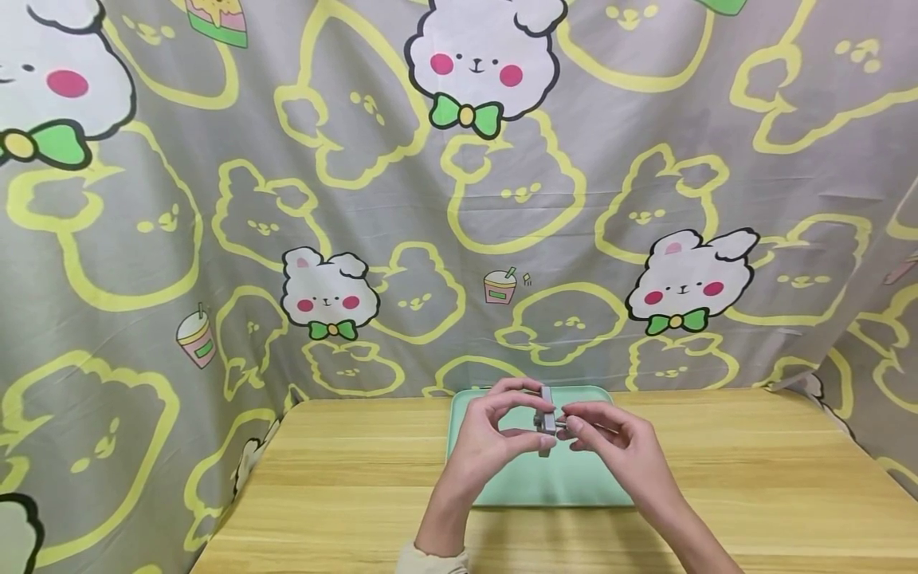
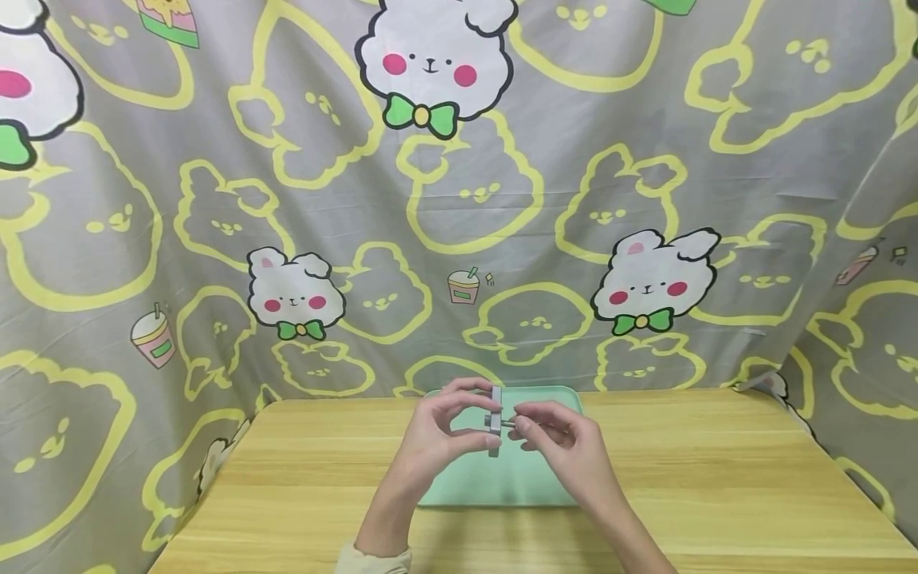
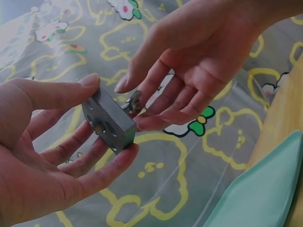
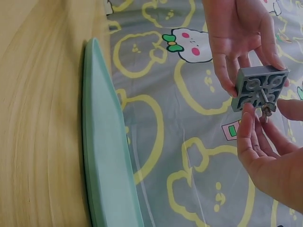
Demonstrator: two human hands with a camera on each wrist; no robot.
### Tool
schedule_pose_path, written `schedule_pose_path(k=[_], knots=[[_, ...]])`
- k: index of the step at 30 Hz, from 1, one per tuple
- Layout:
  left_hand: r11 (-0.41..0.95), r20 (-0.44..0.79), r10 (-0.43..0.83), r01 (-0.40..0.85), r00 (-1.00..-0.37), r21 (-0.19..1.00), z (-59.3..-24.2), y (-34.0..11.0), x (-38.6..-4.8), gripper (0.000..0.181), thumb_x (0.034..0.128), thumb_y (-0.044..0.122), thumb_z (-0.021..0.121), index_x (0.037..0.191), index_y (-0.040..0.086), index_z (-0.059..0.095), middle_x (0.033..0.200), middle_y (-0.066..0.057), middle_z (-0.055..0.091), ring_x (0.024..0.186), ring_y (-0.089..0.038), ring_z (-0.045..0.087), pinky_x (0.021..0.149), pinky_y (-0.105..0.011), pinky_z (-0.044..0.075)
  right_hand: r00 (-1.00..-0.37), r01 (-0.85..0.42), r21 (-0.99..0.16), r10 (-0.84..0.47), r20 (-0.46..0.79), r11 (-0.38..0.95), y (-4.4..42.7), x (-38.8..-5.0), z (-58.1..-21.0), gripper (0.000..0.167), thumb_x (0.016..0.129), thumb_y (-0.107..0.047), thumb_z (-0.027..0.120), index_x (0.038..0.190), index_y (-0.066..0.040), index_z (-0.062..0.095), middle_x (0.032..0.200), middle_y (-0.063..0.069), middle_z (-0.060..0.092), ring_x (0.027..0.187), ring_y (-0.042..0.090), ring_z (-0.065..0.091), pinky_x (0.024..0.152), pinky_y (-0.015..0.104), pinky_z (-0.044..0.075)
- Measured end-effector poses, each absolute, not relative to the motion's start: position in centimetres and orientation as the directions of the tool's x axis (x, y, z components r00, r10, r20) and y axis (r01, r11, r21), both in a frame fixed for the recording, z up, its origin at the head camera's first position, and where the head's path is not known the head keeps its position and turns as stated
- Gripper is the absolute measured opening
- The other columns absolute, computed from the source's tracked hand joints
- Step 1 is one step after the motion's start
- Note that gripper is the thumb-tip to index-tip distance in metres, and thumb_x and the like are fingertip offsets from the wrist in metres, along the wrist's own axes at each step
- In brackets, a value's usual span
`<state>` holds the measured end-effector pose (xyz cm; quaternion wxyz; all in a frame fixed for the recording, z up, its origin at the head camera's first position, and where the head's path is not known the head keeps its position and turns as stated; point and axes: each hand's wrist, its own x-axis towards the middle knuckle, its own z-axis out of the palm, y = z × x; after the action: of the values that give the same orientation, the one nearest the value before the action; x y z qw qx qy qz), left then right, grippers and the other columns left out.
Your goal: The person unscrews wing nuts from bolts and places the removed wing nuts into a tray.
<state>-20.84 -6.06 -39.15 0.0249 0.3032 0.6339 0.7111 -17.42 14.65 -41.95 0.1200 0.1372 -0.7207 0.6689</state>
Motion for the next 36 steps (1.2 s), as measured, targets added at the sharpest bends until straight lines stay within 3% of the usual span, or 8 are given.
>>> schedule_pose_path(k=[9,23,36], knots=[[-0.194,0.411,0.42,0.363,-0.809,0.911,-39.23,-6.03,-20.83,0.029,0.0787,-0.009,0.083,0.106,-0.002,0.076,0.13,-0.011,0.059,0.12,-0.025,0.059,0.081,-0.044,0.064,-0.963,-0.264,-0.965,-0.064,0.262,0.011,14.48,-17.54,-41.86,0.036,0.102,-0.014,0.067,0.125,0.014,0.063,0.101,0.015,0.075,0.089,0.025,0.075,0.079,0.038,0.064],[-0.189,0.41,0.429,0.364,-0.805,0.912,-39.27,-5.77,-20.87,0.028,0.0793,-0.007,0.084,0.106,-0.004,0.076,0.132,-0.011,0.057,0.122,-0.025,0.058,0.081,-0.043,0.064,-0.973,-0.225,-0.974,-0.049,0.224,0.006,14.42,-17.56,-41.78,0.036,0.1,-0.015,0.069,0.124,0.012,0.065,0.1,0.014,0.076,0.088,0.024,0.075,0.08,0.038,0.064],[-0.175,0.4,0.43,0.36,-0.81,0.917,-39.18,-5.79,-20.81,0.03,0.0789,-0.009,0.083,0.107,-0.002,0.076,0.132,-0.011,0.058,0.121,-0.025,0.058,0.081,-0.042,0.064,-0.96,-0.275,-0.961,-0.056,0.274,0.012,14.61,-17.34,-41.82,0.03,0.098,-0.01,0.07,0.122,0.008,0.067,0.101,0.014,0.075,0.086,0.024,0.075,0.078,0.039,0.065]])
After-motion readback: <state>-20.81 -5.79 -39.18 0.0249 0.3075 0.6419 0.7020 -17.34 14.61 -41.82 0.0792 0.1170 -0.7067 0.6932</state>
